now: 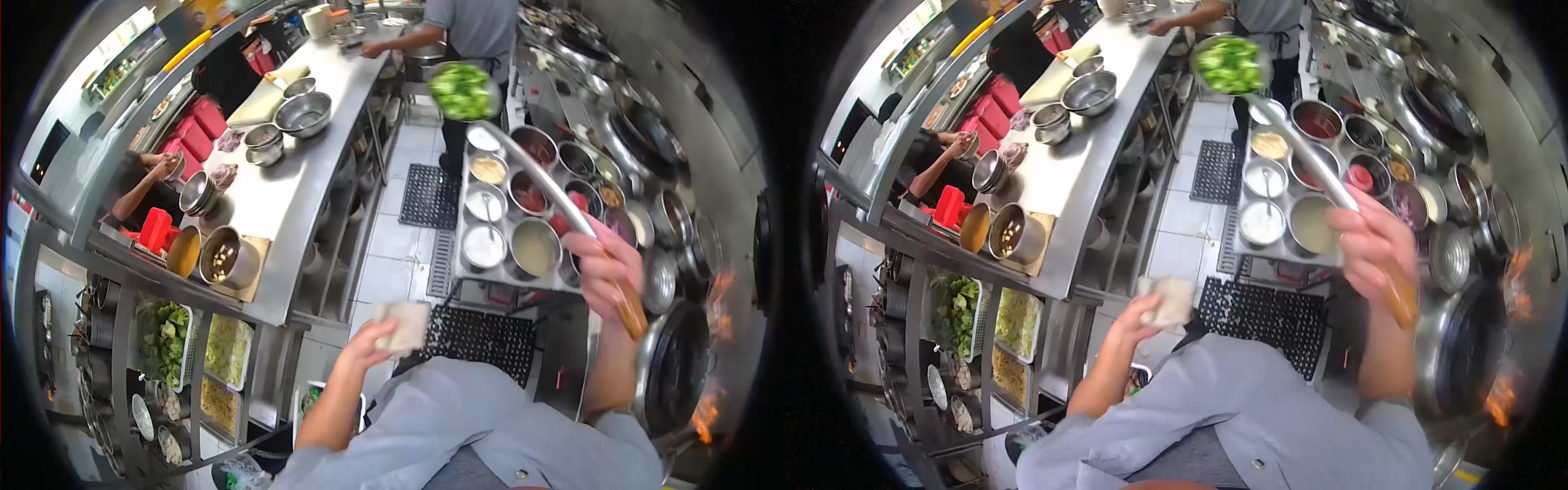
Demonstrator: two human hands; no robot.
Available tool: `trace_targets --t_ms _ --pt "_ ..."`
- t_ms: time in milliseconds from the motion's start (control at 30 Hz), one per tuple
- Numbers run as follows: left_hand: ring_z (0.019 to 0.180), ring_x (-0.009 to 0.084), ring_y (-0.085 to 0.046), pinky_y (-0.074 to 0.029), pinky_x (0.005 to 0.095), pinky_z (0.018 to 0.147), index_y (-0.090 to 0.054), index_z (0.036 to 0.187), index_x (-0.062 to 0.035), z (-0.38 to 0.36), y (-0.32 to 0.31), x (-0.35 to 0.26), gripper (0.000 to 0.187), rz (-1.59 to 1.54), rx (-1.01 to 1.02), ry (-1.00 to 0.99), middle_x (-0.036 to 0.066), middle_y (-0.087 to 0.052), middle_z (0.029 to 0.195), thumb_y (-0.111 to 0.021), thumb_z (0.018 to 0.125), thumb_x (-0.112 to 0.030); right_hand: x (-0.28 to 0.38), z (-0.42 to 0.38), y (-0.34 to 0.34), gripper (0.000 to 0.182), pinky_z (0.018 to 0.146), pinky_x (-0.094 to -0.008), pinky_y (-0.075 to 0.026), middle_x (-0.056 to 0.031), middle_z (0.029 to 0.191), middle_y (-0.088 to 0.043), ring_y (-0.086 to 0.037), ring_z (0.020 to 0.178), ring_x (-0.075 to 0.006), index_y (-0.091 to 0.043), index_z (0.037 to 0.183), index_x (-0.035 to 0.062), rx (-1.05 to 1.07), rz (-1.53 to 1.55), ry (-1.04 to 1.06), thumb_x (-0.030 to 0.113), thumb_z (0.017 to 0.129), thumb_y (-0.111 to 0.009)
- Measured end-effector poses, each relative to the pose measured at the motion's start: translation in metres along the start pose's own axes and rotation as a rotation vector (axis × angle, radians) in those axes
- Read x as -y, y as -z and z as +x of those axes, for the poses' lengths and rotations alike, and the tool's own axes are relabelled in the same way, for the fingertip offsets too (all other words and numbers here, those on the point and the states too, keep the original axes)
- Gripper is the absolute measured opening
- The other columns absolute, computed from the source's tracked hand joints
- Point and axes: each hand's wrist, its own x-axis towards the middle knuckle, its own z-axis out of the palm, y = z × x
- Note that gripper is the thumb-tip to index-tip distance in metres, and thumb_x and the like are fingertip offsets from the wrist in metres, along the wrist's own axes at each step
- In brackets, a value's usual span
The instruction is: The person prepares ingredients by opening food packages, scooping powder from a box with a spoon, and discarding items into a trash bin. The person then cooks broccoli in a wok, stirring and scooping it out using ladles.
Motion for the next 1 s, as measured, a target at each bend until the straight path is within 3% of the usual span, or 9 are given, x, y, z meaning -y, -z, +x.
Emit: trace_targets --t_ms 100,167,367,467,600,700,800,933,1000 --pt "0.117 0.0349 -0.061 -0.052 0.0480 0.099 -0.038 0.144 0.0051 -0.071 0.075 -0.008 0.087 -0.094 -0.141 -0.257 0.023 -0.053 0.138 -0.078 0.081 -0.039 -0.023 0.149 0.004 0.018 0.036 -0.0225 -0.043 0.0007 0.073 -0.046 -0.047 0.050 -0.0072 -0.042 0.107 0.0000 0.343 0.068 -0.386 0.017 0.105 -0.036" --pt "0.119 0.0369 -0.059 -0.050 0.0486 0.101 -0.038 0.145 0.0041 -0.097 0.081 -0.022 0.087 -0.139 -0.176 -0.327 0.024 -0.051 0.139 -0.077 0.082 -0.041 -0.049 0.237 -0.002 0.018 0.040 -0.0213 -0.042 0.0050 0.065 -0.045 -0.048 0.051 -0.0070 -0.042 0.093 0.0056 0.150 0.131 -0.336 0.018 0.105 -0.038" --pt "0.121 0.0407 -0.056 -0.048 0.0500 0.103 -0.035 0.147 0.0019 -0.137 0.123 -0.023 0.086 -0.241 -0.314 -0.436 0.023 -0.052 0.138 -0.074 0.084 -0.042 -0.133 0.470 0.025 0.008 0.041 -0.0250 -0.042 -0.0032 0.069 -0.053 -0.052 0.051 -0.0096 -0.047 0.091 0.0065 -0.057 -0.803 -0.151 0.009 0.094 -0.054" --pt "0.122 0.0414 -0.055 -0.047 0.0531 0.101 -0.036 0.148 0.0001 -0.150 0.136 -0.017 0.084 -0.237 -0.404 -0.447 0.022 -0.052 0.139 -0.073 0.085 -0.041 -0.171 0.545 0.061 0.024 0.043 -0.0318 -0.048 -0.0056 0.076 -0.058 -0.058 0.055 -0.0139 -0.051 0.112 0.0027 -0.109 -1.237 -0.155 0.006 0.089 -0.058" --pt "0.120 0.0403 -0.057 -0.048 0.0560 0.097 -0.038 0.147 -0.0022 -0.169 0.138 -0.010 0.081 -0.331 -0.487 -0.465 0.021 -0.054 0.137 -0.074 0.084 -0.039 -0.203 0.587 0.103 0.041 0.085 -0.0471 -0.054 -0.0301 0.102 -0.067 -0.069 0.095 -0.0399 -0.052 0.120 -0.0035 -0.156 -2.026 0.130 0.011 0.082 -0.058" --pt "0.114 0.0386 -0.061 -0.052 0.0561 0.093 -0.041 0.144 -0.0011 -0.175 0.137 -0.008 0.080 -0.395 -0.539 -0.471 0.020 -0.057 0.131 -0.078 0.080 -0.034 -0.218 0.564 0.082 0.038 0.090 -0.0498 -0.051 -0.0326 0.104 -0.065 -0.067 0.100 -0.0422 -0.053 0.119 -0.0031 -0.303 -2.105 0.169 0.012 0.084 -0.056" --pt "0.114 0.0381 -0.061 -0.052 0.0544 0.093 -0.041 0.144 -0.0002 -0.174 0.142 -0.008 0.080 -0.364 -0.548 -0.454 0.021 -0.057 0.131 -0.078 0.081 -0.033 -0.221 0.586 0.102 0.022 0.077 -0.0451 -0.055 -0.0228 0.091 -0.067 -0.069 0.084 -0.0344 -0.055 0.105 -0.0017 -0.313 -1.688 0.395 0.012 0.088 -0.054" --pt "0.115 0.0389 -0.061 -0.051 0.0539 0.097 -0.040 0.144 0.0012 -0.150 0.141 -0.020 0.075 -0.291 -0.446 -0.432 0.021 -0.056 0.133 -0.073 0.084 -0.030 -0.163 0.521 0.047 0.013 0.049 -0.0238 -0.047 0.0052 0.065 -0.048 -0.050 0.052 -0.0064 -0.049 0.084 0.0086 -0.021 -0.246 -0.117 0.013 0.097 -0.051" --pt "0.116 0.0395 -0.060 -0.050 0.0541 0.099 -0.039 0.144 0.0016 -0.130 0.137 -0.024 0.072 -0.234 -0.393 -0.398 0.021 -0.056 0.135 -0.070 0.086 -0.027 -0.136 0.482 0.067 0.022 0.052 -0.0239 -0.043 0.0073 0.065 -0.046 -0.049 0.055 -0.0053 -0.050 0.082 0.0112 0.268 0.293 -0.277 0.018 0.102 -0.045"
